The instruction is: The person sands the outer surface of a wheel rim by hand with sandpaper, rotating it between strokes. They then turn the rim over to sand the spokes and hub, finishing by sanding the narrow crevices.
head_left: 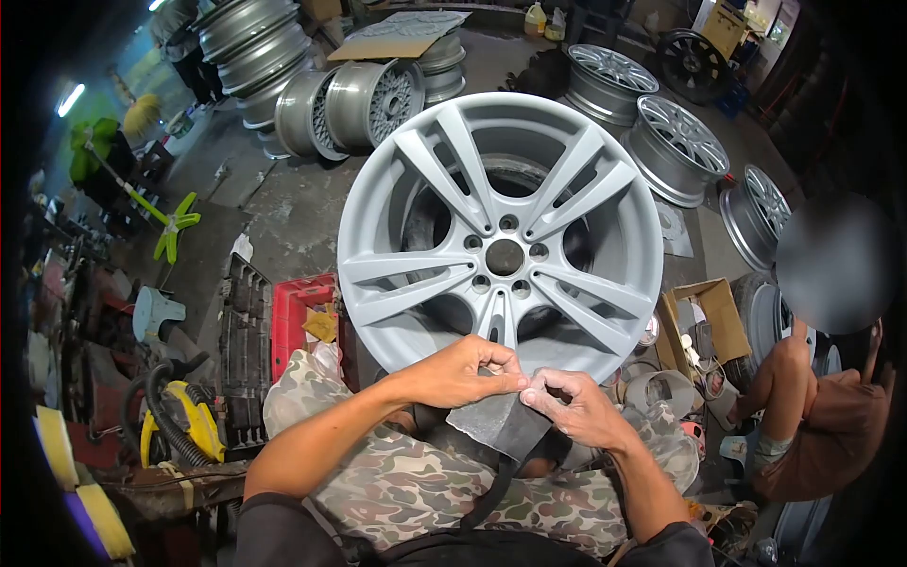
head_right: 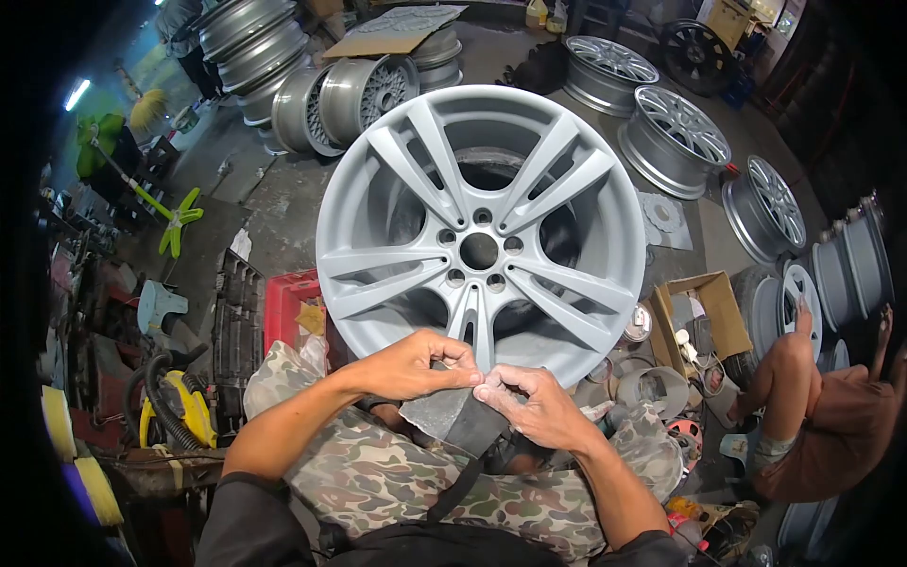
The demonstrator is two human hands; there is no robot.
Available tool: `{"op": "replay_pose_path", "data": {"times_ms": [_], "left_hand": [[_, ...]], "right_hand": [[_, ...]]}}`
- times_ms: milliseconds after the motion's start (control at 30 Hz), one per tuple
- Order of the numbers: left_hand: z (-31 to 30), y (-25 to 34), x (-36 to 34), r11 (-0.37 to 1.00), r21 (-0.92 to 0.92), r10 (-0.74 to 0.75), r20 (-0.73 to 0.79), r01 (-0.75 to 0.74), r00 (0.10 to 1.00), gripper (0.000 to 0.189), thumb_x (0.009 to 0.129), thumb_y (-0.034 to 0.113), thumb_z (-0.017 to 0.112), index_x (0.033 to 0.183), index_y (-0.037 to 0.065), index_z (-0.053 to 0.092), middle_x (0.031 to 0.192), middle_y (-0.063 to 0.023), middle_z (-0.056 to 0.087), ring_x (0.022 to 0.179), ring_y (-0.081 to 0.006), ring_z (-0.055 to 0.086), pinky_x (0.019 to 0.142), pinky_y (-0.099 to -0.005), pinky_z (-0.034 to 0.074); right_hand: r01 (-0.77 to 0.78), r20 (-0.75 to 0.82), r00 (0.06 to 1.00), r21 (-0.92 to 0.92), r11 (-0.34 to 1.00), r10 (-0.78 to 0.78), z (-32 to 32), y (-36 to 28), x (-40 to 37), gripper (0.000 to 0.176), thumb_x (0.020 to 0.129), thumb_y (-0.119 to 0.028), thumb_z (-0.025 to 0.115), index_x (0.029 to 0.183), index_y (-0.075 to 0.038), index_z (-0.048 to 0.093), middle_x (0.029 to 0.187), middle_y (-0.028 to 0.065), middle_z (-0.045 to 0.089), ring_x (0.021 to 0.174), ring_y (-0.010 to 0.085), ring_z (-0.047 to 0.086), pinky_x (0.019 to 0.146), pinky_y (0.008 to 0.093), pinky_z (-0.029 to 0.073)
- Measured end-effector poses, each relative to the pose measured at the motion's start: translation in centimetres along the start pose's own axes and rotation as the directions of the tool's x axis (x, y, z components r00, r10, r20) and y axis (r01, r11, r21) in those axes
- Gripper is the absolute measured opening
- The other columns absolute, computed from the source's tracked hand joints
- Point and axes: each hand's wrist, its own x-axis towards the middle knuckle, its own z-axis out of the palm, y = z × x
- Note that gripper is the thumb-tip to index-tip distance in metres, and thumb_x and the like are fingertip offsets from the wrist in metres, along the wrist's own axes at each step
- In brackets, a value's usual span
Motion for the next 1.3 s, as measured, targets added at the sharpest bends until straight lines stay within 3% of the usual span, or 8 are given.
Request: {"op": "replay_pose_path", "data": {"times_ms": [300,500,633,867,900,1000,1067,1300], "left_hand": [[-0.4,-2.0,1.1,0.999,-0.038,0.020,-0.184,-0.027,0.983,0.021,0.102,0.019,0.068,0.097,-0.001,0.072,0.088,0.0025,0.069,0.086,-0.0027,0.057,0.075,-0.0237,0.048],[-3.9,-2.8,1.4,0.979,0.202,0.152,-0.771,0.012,0.618,0.021,0.099,0.020,0.069,0.093,0.000,0.074,0.077,-0.0063,0.072,0.074,-0.0080,0.060,0.069,-0.0306,0.051],[1.8,-1.4,2.8,0.932,0.304,0.356,-0.659,-0.199,0.662,0.019,0.097,0.016,0.070,0.097,-0.003,0.072,0.081,-0.0124,0.072,0.075,-0.0138,0.065,0.069,-0.0321,0.051],[3.1,0.2,3.5,0.939,0.308,0.300,-0.527,-0.151,0.795,0.017,0.097,0.014,0.070,0.100,-0.003,0.073,0.090,-0.0088,0.074,0.083,-0.0112,0.066,0.076,-0.0303,0.053],[2.5,0.3,3.2,0.941,0.306,0.292,-0.529,-0.143,0.797,0.017,0.098,0.013,0.069,0.102,-0.002,0.073,0.091,-0.0079,0.073,0.084,-0.0105,0.066,0.076,-0.0289,0.053],[1.0,0.4,2.0,0.931,0.357,0.262,-0.508,-0.077,0.820,0.017,0.099,0.013,0.069,0.100,-0.003,0.072,0.088,-0.0074,0.072,0.079,-0.0094,0.065,0.072,-0.0271,0.052],[0.7,0.9,1.6,0.923,0.380,0.256,-0.484,-0.062,0.837,0.017,0.098,0.013,0.069,0.099,-0.004,0.072,0.087,-0.0082,0.072,0.077,-0.0102,0.065,0.070,-0.0281,0.052],[2.3,1.5,1.9,0.790,0.602,0.341,-0.278,-0.113,0.898,0.016,0.095,0.014,0.069,0.091,-0.002,0.070,0.082,-0.0133,0.067,0.071,-0.0271,0.066,0.065,-0.0353,0.052]], "right_hand": [[0.294,-0.233,0.893,-0.346,0.891,-0.385,-0.2,0.2,0.2,0.017,0.096,-0.011,0.069,0.087,0.002,0.066,0.072,0.0074,0.061,0.067,0.0135,0.058,0.061,0.0335,0.045],[0.127,-0.492,0.861,-0.042,0.991,-0.132,-3.1,-0.6,-0.6,0.014,0.097,-0.009,0.068,0.089,0.002,0.068,0.081,0.0056,0.065,0.078,0.0135,0.060,0.074,0.0306,0.048],[0.225,-0.184,0.956,-0.035,0.974,-0.228,-0.4,1.4,0.4,0.013,0.096,-0.011,0.072,0.092,0.002,0.070,0.112,0.0078,0.066,0.103,0.0169,0.061,0.094,0.0288,0.046],[0.017,-0.105,0.994,-0.077,0.997,-0.025,-4.6,2.5,-2.8,0.024,0.095,-0.018,0.072,0.083,0.001,0.066,0.078,0.0004,0.058,0.072,0.0088,0.051,0.066,0.0281,0.042],[-0.231,-0.122,0.968,-0.101,0.968,0.218,-6.0,2.1,-4.0,0.022,0.093,-0.016,0.074,0.081,0.001,0.067,0.076,-0.0033,0.057,0.071,0.0053,0.050,0.064,0.0282,0.044],[-0.377,-0.165,0.926,-0.344,0.860,0.340,-8.6,8.3,-6.6,0.029,0.088,-0.024,0.078,0.083,0.003,0.069,0.072,0.0082,0.066,0.068,0.0162,0.062,0.065,0.0371,0.053],[-0.555,-0.355,0.820,-0.684,0.474,0.449,-8.4,12.8,-7.5,0.037,0.081,-0.030,0.080,0.086,0.006,0.071,0.080,0.0248,0.071,0.080,0.0365,0.072,0.076,0.0463,0.056],[-0.594,-0.440,0.804,-0.612,0.522,0.400,-9.1,21.5,-5.6,0.040,0.077,-0.031,0.080,0.088,0.007,0.073,0.088,0.0322,0.069,0.088,0.0478,0.070,0.079,0.0525,0.055]]}}
